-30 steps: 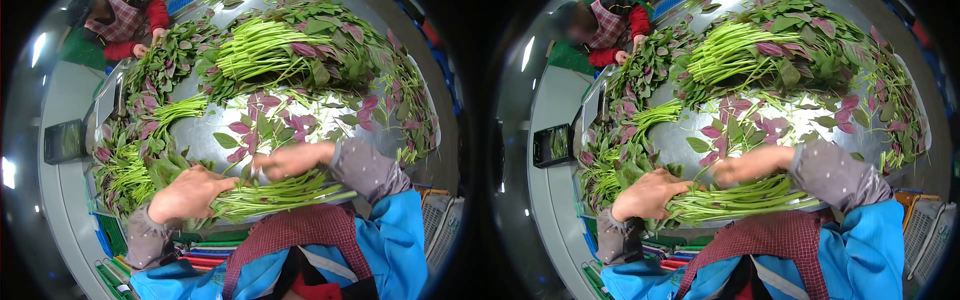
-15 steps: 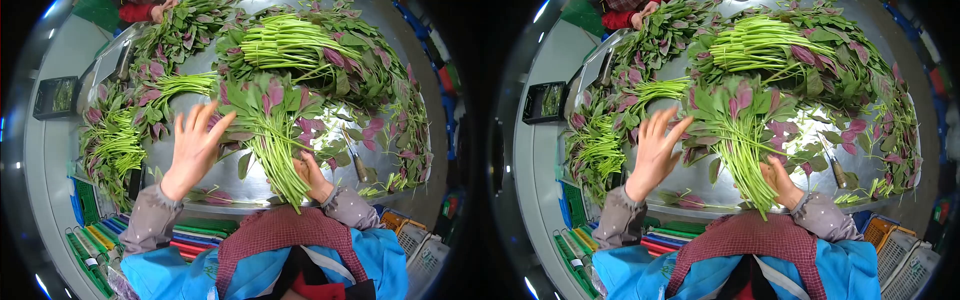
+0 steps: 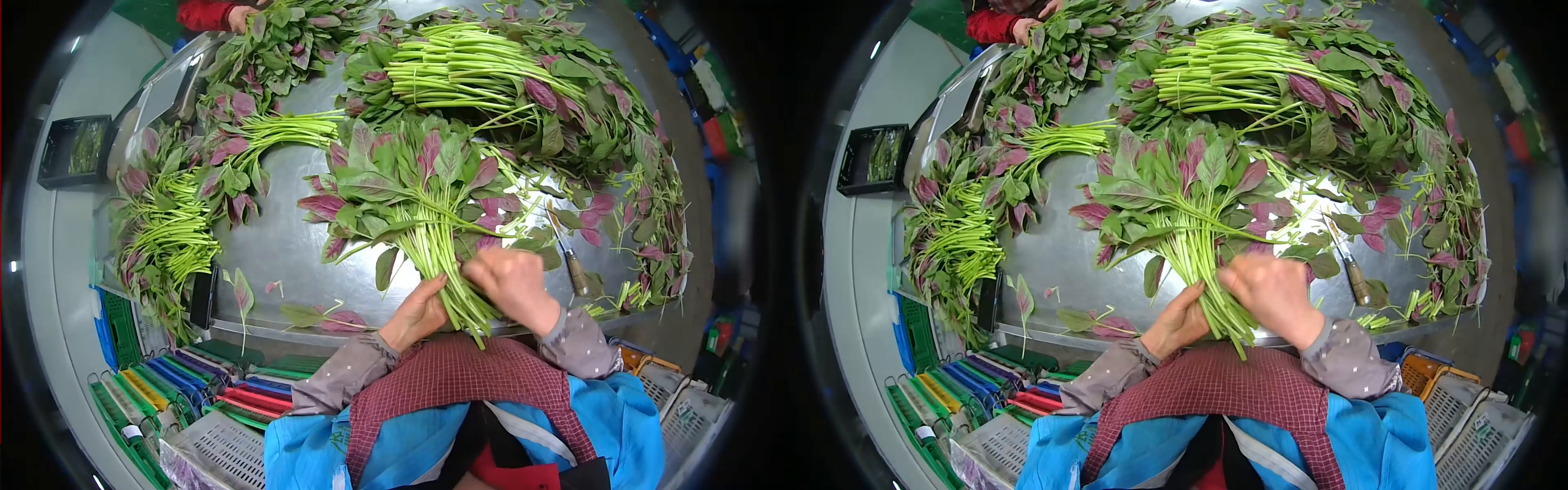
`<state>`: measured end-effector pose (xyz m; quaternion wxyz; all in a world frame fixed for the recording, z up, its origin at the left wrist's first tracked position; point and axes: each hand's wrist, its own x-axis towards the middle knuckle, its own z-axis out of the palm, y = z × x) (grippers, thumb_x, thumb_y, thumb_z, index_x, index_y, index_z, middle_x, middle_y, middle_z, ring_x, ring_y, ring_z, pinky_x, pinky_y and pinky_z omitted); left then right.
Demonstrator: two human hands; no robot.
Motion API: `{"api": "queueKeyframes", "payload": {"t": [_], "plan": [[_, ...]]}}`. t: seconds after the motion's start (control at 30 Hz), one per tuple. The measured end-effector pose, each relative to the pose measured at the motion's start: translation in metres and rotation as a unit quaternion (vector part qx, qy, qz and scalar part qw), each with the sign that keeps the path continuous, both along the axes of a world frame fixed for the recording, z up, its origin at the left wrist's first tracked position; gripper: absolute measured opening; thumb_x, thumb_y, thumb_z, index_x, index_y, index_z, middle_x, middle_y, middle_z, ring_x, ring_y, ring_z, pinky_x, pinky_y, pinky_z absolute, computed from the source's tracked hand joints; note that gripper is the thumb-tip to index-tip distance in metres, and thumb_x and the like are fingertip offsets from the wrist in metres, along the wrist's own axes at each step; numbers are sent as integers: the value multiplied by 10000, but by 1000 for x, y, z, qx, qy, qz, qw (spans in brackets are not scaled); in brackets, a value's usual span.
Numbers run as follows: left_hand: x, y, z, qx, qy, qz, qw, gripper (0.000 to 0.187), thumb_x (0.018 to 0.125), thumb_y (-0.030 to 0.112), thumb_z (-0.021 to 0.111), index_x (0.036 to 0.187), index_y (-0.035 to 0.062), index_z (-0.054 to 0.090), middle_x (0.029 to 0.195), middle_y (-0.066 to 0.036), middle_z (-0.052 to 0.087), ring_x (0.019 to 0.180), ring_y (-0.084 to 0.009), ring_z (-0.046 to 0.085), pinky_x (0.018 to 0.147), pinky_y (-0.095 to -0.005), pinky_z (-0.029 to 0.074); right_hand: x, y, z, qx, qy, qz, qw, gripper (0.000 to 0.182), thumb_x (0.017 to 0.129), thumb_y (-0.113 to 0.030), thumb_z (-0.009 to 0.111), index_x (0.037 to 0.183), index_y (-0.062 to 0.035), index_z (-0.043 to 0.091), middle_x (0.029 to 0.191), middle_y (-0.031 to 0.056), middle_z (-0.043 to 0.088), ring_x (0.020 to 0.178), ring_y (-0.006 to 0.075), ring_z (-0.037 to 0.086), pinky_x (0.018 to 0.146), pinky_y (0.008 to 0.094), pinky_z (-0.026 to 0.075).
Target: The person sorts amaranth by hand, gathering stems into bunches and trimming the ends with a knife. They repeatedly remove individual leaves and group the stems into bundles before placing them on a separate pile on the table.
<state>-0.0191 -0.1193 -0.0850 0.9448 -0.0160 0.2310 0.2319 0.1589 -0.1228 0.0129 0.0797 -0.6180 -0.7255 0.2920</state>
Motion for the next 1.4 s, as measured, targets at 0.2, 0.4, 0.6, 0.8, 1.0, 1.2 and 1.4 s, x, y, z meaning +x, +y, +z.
{"api": "queueKeyframes", "payload": {"t": [0.2,0.4,0.6,0.8,1.0,1.2,1.4], "plan": [[-4,11,32,113,31,-5,993,364,892,252,490,1199,63,443,1143,-158,526,1109,-318,486,952,-465,384,13,30,-40,294,-19,-65,953,237,730,-161,624,904,-30,531,716,98,552,681,278,543,564,393,429],[-8,10,79,441,390,15,808,294,842,87,569,1107,-11,488,997,-71,579,895,-116,544,781,-253,445,-21,-2,-61,-26,422,-173,889,287,875,-171,462,1094,16,463,949,81,570,875,156,551,747,317,449],[-17,6,66,150,314,-14,937,345,883,123,520,1198,9,438,1046,-72,556,916,-143,555,760,-277,477,-36,-22,-53,-288,569,-325,699,539,799,-148,631,1222,20,342,1054,119,522,968,175,532,790,260,452],[-38,0,54,24,207,21,978,395,931,296,406,1229,36,416,1168,-85,521,994,-195,550,887,-356,443,-28,-21,-45,-309,693,-359,544,350,866,-203,549,1117,11,430,1029,101,544,896,168,573,804,304,500],[-22,7,37,145,271,-48,950,322,835,117,577,1134,42,484,1021,-46,580,904,-136,571,778,-274,485,-40,-5,-44,-277,525,-263,760,454,820,-252,607,1160,7,457,1069,108,561,973,174,537,835,301,446],[-23,7,86,408,391,-69,822,305,808,49,595,1088,15,478,952,-74,586,873,-150,575,743,-281,493,-37,-11,-15,-132,529,-204,813,462,787,-130,600,1178,16,403,1023,108,554,915,174,553,797,300,461],[-23,1,49,195,267,-59,942,166,867,136,545,992,46,484,920,-93,587,871,-186,585,751,-306,496,-28,-21,-40,-151,536,-277,783,363,807,-34,521,1144,11,395,898,82,564,801,120,550,681,259,477]]}}
